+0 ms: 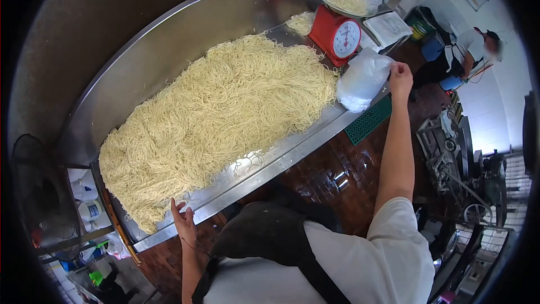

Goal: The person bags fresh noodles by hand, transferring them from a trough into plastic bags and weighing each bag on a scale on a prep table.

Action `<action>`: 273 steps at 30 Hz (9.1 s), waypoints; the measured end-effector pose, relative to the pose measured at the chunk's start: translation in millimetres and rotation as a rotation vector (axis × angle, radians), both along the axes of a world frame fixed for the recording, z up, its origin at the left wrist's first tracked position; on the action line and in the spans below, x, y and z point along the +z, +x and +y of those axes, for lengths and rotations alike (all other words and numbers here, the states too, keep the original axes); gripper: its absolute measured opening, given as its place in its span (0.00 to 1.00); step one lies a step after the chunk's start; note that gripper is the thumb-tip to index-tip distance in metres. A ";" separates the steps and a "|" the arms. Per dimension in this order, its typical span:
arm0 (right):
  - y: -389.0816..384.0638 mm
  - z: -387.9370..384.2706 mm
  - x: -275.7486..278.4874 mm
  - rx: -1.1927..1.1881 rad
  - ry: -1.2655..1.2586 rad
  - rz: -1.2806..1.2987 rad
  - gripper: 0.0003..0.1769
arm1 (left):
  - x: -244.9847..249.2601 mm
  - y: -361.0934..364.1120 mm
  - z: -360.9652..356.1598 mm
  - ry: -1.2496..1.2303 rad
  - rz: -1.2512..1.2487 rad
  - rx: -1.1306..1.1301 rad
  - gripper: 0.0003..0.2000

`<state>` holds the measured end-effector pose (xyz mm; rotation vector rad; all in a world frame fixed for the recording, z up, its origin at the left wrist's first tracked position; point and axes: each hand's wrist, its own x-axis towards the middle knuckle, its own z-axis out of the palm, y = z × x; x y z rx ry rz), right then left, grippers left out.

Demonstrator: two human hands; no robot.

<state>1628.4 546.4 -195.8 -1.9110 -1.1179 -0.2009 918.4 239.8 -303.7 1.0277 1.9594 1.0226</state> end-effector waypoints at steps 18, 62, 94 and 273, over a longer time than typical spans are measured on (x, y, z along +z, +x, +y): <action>-96.6 -35.6 63.2 1.479 0.526 1.944 0.19 | 39.3 74.2 65.1 -0.057 -0.369 -0.168 0.28; -184.1 316.9 154.7 1.051 0.118 1.001 0.11 | 66.2 75.2 28.1 0.179 -0.412 0.222 0.04; -880.1 -278.6 -28.8 2.005 -0.739 -0.024 0.15 | 127.7 -326.3 -84.3 -0.187 -0.134 -0.371 0.22; -990.9 -203.5 -186.6 2.012 -1.262 -0.497 0.42 | -72.8 -348.1 -57.7 -0.091 -0.198 0.205 0.04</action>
